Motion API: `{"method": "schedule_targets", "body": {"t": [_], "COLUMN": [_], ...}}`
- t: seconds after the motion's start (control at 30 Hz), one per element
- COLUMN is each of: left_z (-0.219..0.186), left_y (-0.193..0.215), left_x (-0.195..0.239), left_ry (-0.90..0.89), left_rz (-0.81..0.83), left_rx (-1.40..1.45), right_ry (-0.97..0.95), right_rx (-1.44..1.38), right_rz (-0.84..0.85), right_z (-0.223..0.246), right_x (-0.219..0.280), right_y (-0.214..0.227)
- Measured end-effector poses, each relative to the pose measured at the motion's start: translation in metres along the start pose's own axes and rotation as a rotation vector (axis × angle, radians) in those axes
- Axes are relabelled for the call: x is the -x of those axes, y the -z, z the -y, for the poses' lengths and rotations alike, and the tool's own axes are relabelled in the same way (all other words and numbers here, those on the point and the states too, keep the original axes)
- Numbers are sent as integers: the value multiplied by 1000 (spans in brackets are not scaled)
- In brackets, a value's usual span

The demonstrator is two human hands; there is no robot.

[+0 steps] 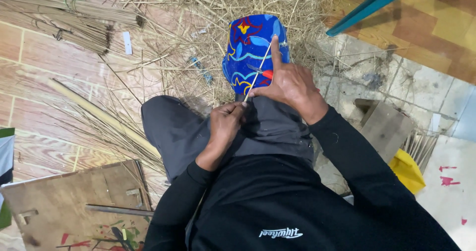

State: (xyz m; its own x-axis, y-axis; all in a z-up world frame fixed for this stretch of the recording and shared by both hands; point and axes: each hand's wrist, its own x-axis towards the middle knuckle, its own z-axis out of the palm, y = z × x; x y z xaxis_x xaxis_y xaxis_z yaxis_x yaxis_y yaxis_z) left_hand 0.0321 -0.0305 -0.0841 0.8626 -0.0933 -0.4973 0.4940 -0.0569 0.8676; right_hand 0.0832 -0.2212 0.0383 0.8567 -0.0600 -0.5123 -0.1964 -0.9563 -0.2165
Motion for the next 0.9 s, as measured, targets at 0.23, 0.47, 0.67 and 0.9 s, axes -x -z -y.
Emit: {"method": "schedule_targets", "body": {"t": [0.23, 0.47, 0.67, 0.9], "left_z": [1, 14, -10, -4], "left_y": [-1, -9, -36, -48], "left_x": [-1, -19, -42, -63], "left_ry": [-46, 88, 74, 20], "left_rz": [-4, -10, 13, 54], "left_rx": [-24, 71, 167, 112], "right_ry": [-7, 2, 231, 266], "right_rx": [6, -97, -158, -113], "right_rz": [-7, -69, -359, -422], "right_z": [-2, -8, -32, -39], "right_x": [-1, 7, 18, 25], "right_y": [-4, -13, -59, -57]}}
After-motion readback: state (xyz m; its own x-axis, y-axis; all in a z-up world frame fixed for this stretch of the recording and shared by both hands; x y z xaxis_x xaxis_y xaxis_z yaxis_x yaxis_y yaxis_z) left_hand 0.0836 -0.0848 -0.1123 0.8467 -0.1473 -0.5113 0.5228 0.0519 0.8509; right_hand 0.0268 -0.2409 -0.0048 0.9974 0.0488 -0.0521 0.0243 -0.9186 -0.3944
